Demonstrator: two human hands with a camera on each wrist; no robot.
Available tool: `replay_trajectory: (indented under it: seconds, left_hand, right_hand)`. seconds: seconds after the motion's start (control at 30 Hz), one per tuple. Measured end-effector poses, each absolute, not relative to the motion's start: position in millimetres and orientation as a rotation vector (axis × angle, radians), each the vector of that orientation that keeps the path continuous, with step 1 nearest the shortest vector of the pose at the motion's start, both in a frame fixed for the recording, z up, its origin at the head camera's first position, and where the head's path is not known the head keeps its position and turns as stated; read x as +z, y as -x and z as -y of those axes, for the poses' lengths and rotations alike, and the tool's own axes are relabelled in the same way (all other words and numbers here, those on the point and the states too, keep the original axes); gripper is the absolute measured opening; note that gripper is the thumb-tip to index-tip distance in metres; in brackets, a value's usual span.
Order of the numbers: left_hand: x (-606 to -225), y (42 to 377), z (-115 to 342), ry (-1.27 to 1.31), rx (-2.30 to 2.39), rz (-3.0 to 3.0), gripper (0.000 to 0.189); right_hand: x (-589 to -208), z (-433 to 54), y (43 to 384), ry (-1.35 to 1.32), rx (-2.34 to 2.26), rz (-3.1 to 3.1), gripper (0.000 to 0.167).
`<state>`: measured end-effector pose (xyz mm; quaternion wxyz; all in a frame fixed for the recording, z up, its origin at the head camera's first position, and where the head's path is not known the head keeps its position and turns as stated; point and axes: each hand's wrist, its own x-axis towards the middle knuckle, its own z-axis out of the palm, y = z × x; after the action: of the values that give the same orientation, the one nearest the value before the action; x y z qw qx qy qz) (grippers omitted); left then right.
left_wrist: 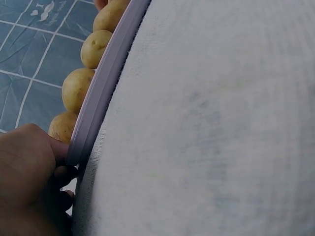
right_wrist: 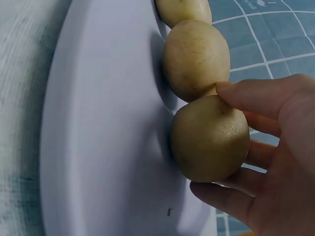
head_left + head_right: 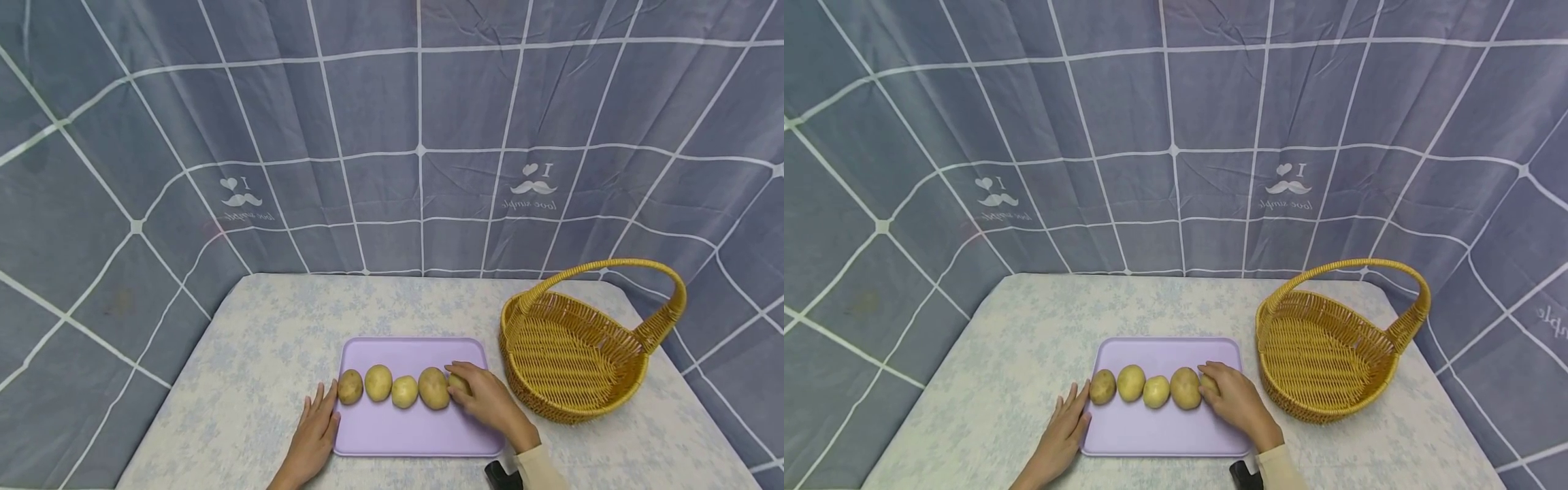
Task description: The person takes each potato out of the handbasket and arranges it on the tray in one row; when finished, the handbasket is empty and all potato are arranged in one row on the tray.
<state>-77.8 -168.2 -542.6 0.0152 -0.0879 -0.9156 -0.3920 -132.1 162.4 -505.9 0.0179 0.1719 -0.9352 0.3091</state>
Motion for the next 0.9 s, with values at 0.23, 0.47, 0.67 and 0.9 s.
replay_trajectory:
  seconds: [0.23,0.47,0.67,0.9]
  left_hand:
    - [-544.5,79.4,168.4,0.289,-1.218,2.832,0.052]
    - [-545.3,79.0,167.5,0.284,-1.209,2.834,0.052]
    - [-545.4,79.0,166.5,0.284,-1.197,2.836,0.052]
    - [-545.0,80.1,166.0,0.284,-1.206,2.839,0.052]
  right_hand:
    - [-506.8,-163.6,133.9,-0.595,1.045,2.892,0.037]
    - [-503.1,-168.0,134.6,-0.634,1.093,2.913,0.037]
    - [-505.4,-168.9,136.3,-0.651,1.102,2.910,0.039]
    - [-506.2,-169.0,137.6,-0.645,1.139,2.904,0.036]
